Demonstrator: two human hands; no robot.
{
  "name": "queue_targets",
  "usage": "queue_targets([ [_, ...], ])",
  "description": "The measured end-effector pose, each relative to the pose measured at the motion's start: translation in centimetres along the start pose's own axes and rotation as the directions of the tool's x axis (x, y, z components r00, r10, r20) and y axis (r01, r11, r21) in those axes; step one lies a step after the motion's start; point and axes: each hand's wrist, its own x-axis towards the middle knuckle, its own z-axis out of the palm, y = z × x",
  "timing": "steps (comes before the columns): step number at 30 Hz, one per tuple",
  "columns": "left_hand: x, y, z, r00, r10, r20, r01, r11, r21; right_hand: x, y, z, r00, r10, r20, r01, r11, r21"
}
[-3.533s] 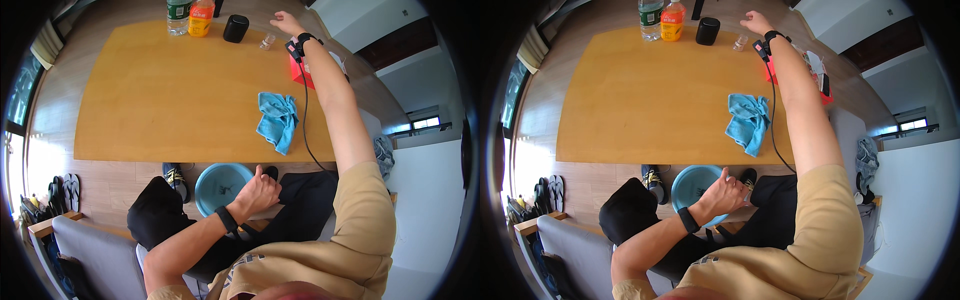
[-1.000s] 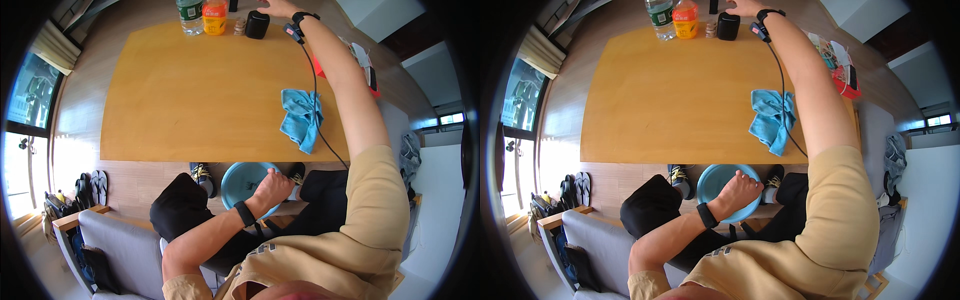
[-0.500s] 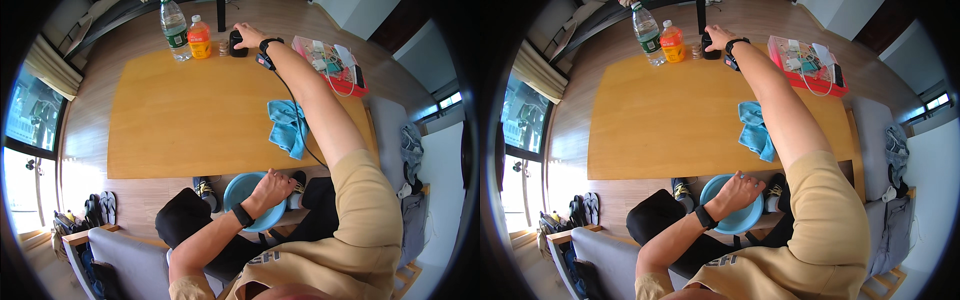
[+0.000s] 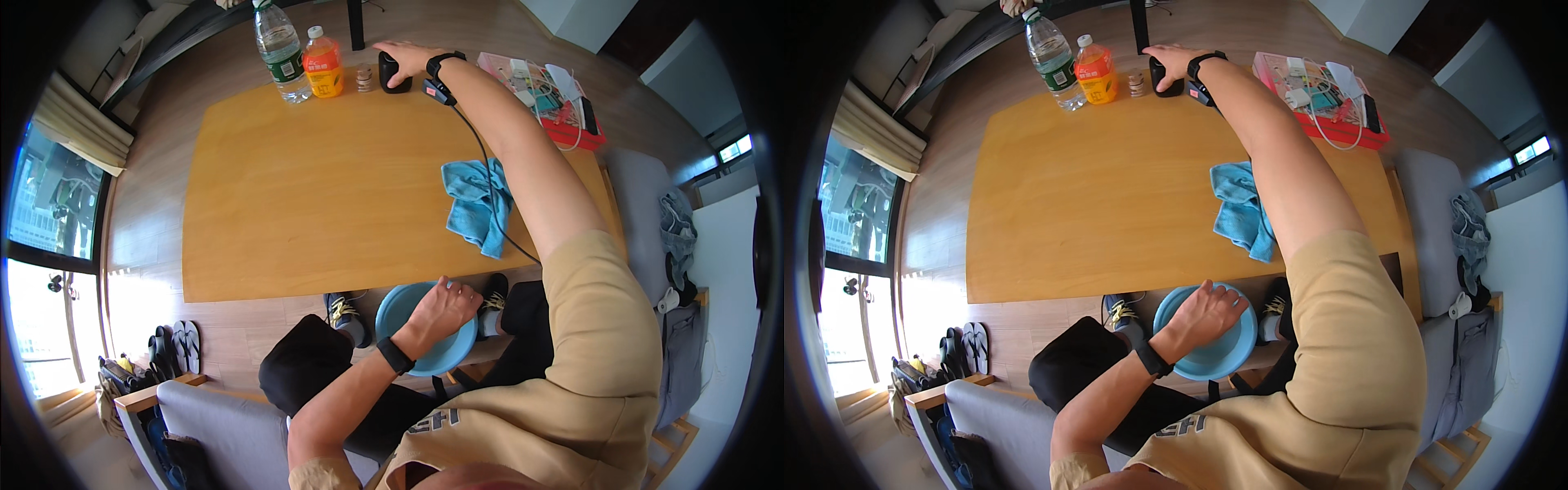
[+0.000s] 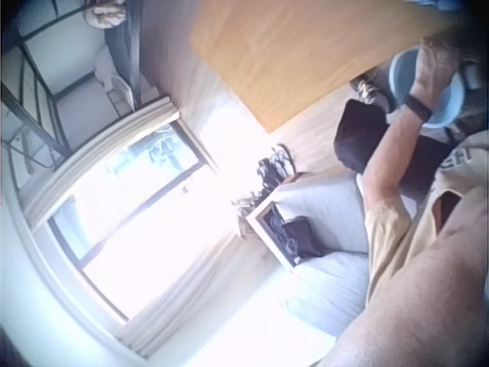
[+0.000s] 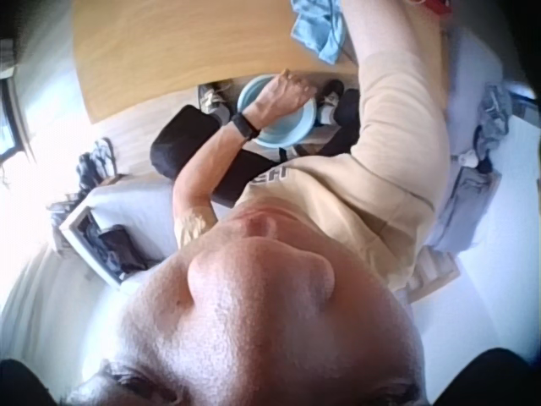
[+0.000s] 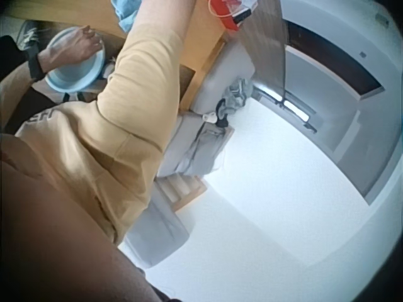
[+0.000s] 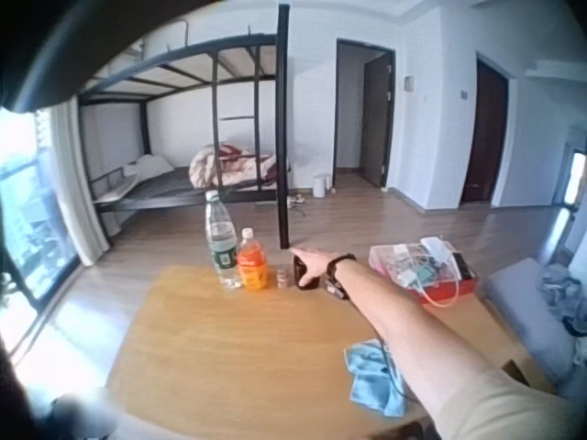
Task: The person wipes a wooden table with a blue cloth, then sits cross-legged on the sofa and cleans a black cylindrical object and a white mug using the same cloth. The person dips the cloth into a blue basin of water between items.
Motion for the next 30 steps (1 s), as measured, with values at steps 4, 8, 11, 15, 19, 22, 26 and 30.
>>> queue_targets([
  [4, 1.5, -0.1, -0.8, 0.997, 0.062, -0.036, -0.060, 0.998, 0.032, -4.6, 1.7, -2.9, 0.994, -0.102, -0.050, 0.107, 0.988, 0.108],
  [8, 3.5, 0.0, -1.4, 0.998, 0.064, -0.015, -0.064, 0.998, -0.010, -17.4, 8.3, -8.7, 0.990, -0.012, -0.143, 0.058, 0.945, 0.322],
  [11, 4.6, -0.4, -1.9, 0.993, 0.038, -0.112, -0.040, 0.999, -0.011, -29.7, 13.5, -15.0, 0.956, 0.060, -0.288, 0.043, 0.940, 0.338],
  [15, 5.2, -1.4, -1.8, 0.999, 0.010, -0.049, -0.008, 0.999, 0.043, -54.5, 18.4, -23.2, 0.788, 0.500, -0.360, -0.320, 0.831, 0.455],
  [19, 5.1, -2.0, -1.0, 0.998, -0.051, -0.042, 0.050, 0.998, -0.032, -79.9, 21.2, -25.2, 0.468, 0.769, -0.436, -0.435, 0.630, 0.643],
  [22, 4.2, -2.1, -0.4, 0.996, -0.056, -0.075, 0.051, 0.997, -0.063, -97.3, 22.1, -21.9, 0.077, 0.852, -0.518, -0.657, 0.434, 0.616],
  [26, 3.4, -2.1, 0.2, 0.993, -0.065, -0.099, 0.060, 0.997, -0.056, -113.9, 21.8, -13.1, -0.371, 0.883, -0.289, -0.712, -0.070, 0.699],
  [30, 3.3, -1.6, 0.5, 0.990, -0.138, -0.002, 0.137, 0.987, -0.080, -120.5, 22.7, -3.2, -0.521, 0.842, -0.142, -0.654, -0.286, 0.700],
])
